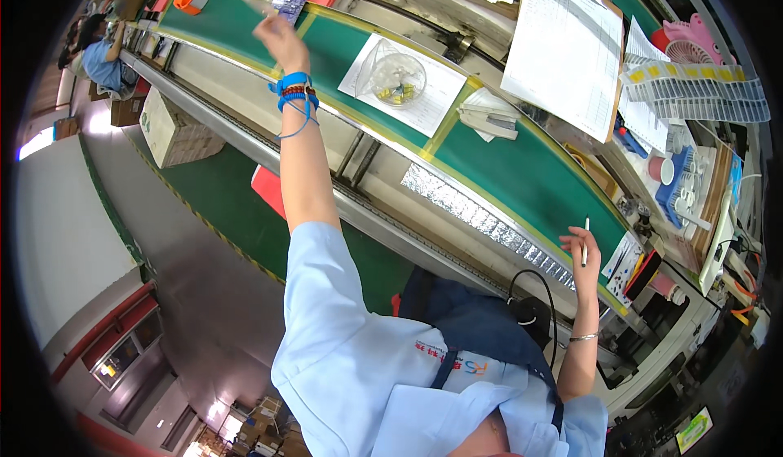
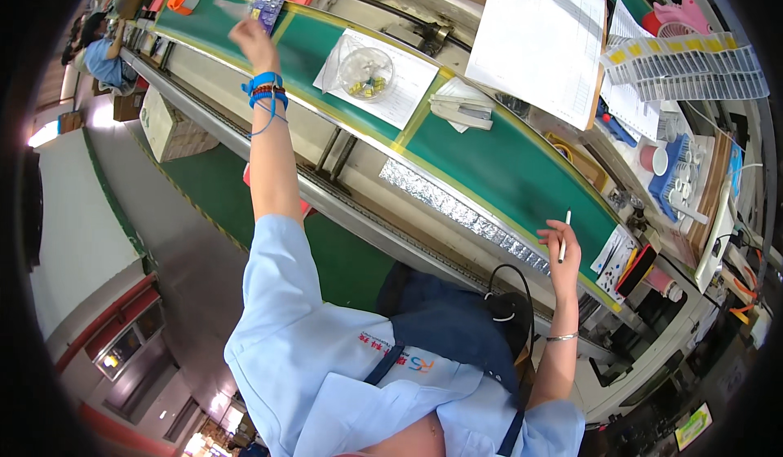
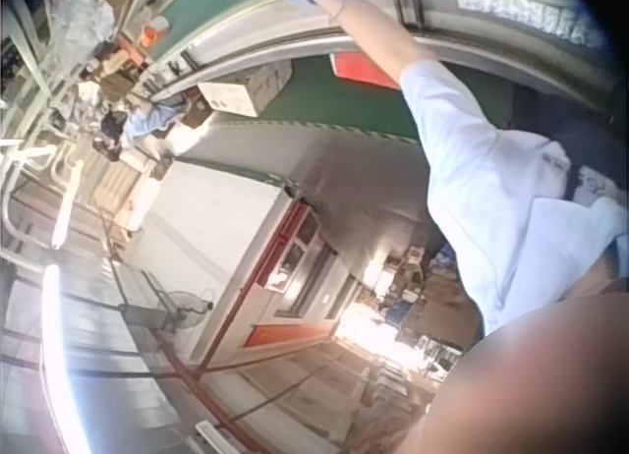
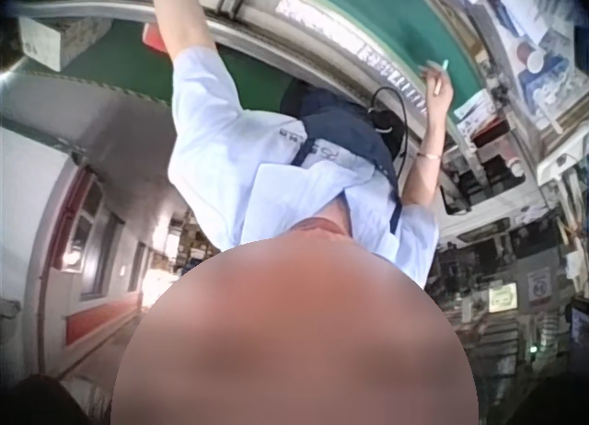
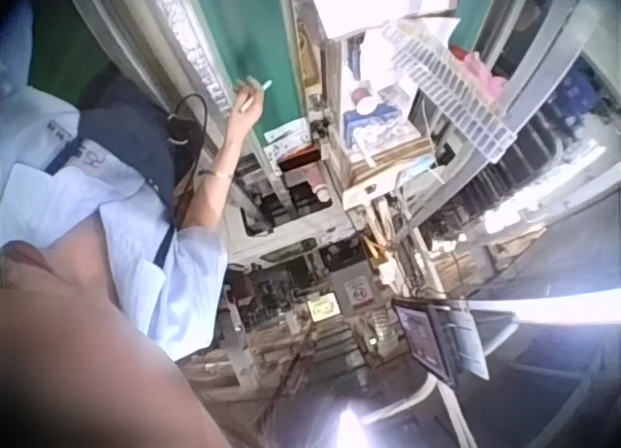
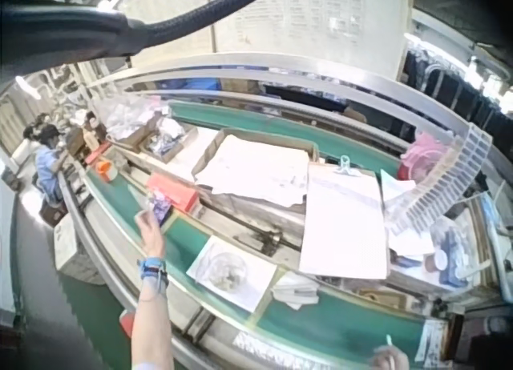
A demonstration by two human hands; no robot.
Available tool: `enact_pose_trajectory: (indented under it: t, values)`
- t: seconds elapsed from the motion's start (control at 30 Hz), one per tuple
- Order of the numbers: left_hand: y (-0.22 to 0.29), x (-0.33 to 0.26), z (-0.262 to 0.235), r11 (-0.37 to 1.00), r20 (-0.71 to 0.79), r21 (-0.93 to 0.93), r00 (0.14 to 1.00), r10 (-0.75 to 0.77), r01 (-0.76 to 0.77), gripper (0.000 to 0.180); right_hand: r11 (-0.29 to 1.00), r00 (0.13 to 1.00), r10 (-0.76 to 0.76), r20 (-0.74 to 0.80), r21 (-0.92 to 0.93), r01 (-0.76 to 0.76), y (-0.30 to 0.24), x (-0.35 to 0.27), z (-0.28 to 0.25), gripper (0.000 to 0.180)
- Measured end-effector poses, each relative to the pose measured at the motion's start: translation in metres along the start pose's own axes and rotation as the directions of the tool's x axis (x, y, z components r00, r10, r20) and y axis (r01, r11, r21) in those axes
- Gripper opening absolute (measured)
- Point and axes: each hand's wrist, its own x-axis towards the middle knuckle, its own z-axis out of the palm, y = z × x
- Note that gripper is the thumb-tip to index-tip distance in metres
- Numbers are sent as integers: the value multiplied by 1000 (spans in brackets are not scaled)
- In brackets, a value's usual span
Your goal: The person handles a stack of printed documents at a workstation, using a computer mouse to interact with a screen. They then pick up a roll of barcode labels, peel off individual labels, and place them into a blue tray. The person also handles a small plastic bag containing small items.
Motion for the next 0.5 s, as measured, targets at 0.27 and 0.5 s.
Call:
enact_pose_trajectory:
  t: [0.27,0.5]
  values:
    - [-11,-75,-25,893,345,-258,899,-271,369,36,1000,1000,13,11,-2,-13,5,1,4,18]
    - [27,-138,-33,946,619,175,778,109,-273,18,1000,997,11,76,1,-11,0,4,10,17]
